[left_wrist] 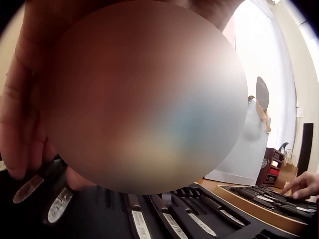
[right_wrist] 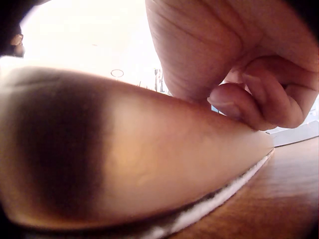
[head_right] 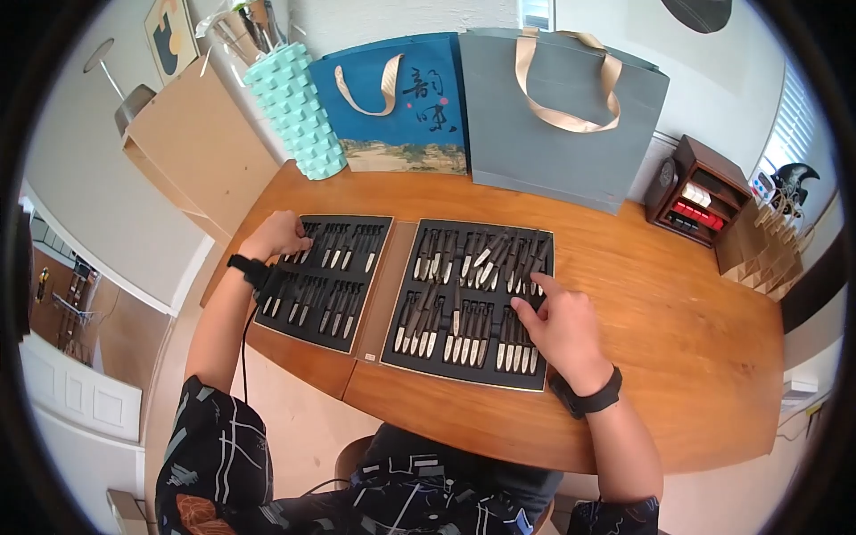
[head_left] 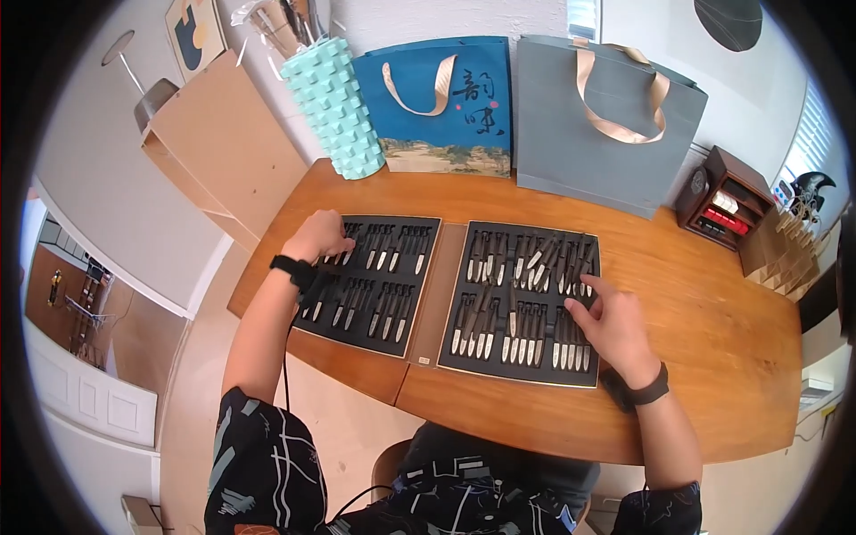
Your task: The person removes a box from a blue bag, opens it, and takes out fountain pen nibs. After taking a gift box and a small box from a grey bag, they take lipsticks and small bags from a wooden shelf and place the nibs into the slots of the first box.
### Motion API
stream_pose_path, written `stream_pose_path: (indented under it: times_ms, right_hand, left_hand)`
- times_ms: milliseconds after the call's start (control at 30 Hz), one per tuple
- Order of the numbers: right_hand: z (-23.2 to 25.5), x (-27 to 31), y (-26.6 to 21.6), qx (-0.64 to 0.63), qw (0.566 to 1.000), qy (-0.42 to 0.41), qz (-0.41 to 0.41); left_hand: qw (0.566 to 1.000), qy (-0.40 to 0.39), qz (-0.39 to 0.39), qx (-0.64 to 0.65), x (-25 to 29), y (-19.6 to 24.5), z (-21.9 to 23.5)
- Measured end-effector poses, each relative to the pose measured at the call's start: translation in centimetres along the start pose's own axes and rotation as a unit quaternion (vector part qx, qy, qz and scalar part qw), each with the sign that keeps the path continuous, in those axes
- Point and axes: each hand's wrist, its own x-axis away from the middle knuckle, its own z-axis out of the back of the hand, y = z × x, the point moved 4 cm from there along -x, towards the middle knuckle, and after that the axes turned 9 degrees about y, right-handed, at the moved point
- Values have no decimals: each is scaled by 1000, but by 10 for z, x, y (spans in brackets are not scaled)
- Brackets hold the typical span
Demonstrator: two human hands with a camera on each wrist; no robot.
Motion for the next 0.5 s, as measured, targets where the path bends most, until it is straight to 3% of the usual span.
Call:
stream_pose_path:
  times_ms: [167, 233, 500]
  right_hand:
    - [1, 0, 1, 2, 1000, 4, 0]
    - [1, 1, 1, 12, 1000, 4, -4]
    - [3, 1, -1, 14, 1000, 4, 3]
  left_hand:
    - [999, 14, -20, -46, -12, 7, 0]
    - [999, -45, 18, -16, -10, 11, 0]
    - [998, -46, 43, -24, 2, 27, 11]
